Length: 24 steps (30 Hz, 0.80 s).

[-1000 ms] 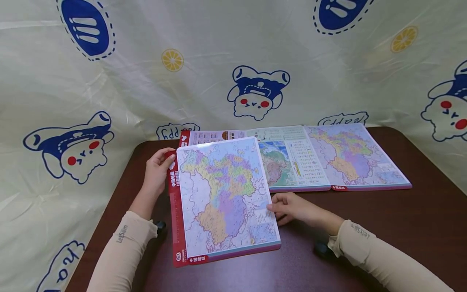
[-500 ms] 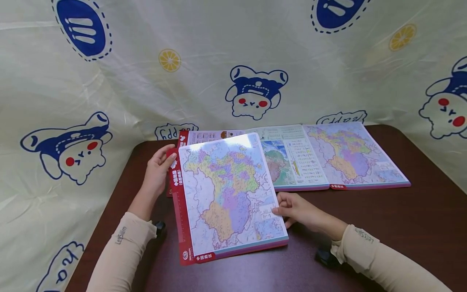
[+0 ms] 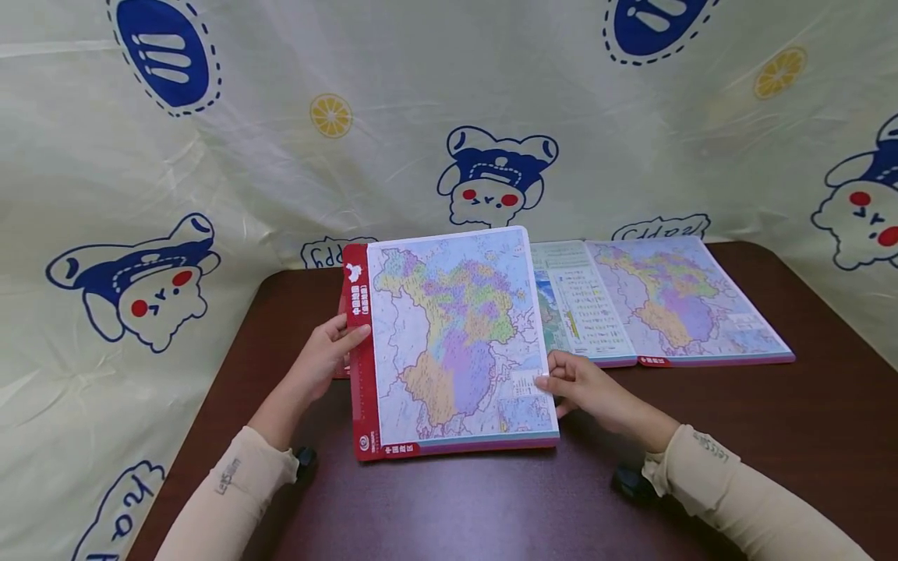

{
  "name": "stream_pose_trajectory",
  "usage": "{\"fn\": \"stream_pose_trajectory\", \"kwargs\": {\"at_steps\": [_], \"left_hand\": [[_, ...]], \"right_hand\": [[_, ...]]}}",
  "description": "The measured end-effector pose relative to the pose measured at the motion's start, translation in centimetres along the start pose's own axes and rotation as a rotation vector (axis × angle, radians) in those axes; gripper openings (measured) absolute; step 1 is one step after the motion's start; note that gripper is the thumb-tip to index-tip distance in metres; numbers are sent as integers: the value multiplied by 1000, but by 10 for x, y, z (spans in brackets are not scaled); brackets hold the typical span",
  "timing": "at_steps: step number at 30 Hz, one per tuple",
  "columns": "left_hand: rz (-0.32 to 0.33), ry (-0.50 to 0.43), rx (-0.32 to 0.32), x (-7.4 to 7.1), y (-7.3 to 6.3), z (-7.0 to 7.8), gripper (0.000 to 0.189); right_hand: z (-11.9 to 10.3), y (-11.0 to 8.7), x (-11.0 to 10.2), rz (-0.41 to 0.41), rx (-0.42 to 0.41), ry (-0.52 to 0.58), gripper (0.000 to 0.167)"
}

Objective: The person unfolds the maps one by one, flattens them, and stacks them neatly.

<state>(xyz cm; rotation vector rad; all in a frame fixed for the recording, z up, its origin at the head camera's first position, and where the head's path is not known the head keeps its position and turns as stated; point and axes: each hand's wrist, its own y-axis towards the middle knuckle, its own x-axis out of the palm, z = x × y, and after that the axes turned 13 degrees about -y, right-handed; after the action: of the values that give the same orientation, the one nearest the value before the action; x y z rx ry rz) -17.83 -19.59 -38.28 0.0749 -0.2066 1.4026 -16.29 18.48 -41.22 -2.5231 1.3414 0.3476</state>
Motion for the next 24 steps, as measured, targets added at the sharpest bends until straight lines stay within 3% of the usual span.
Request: {"fn": "stream_pose_trajectory", "kwargs": {"at_steps": [9, 13, 17, 24], "left_hand": [[-79, -6, 26, 8, -11, -11, 47], [-86, -32, -14, 14, -14, -14, 46], [-48, -66, -47, 19, -15, -18, 44], [19, -113, -8, 21, -16, -18, 34]], "right_hand": [[0, 1, -18, 84, 13, -14, 23], [0, 0, -23, 118, 13, -28, 23], [-2, 0, -24, 137, -6, -35, 22], [-5, 0, -26, 115, -15, -2, 24]]}}
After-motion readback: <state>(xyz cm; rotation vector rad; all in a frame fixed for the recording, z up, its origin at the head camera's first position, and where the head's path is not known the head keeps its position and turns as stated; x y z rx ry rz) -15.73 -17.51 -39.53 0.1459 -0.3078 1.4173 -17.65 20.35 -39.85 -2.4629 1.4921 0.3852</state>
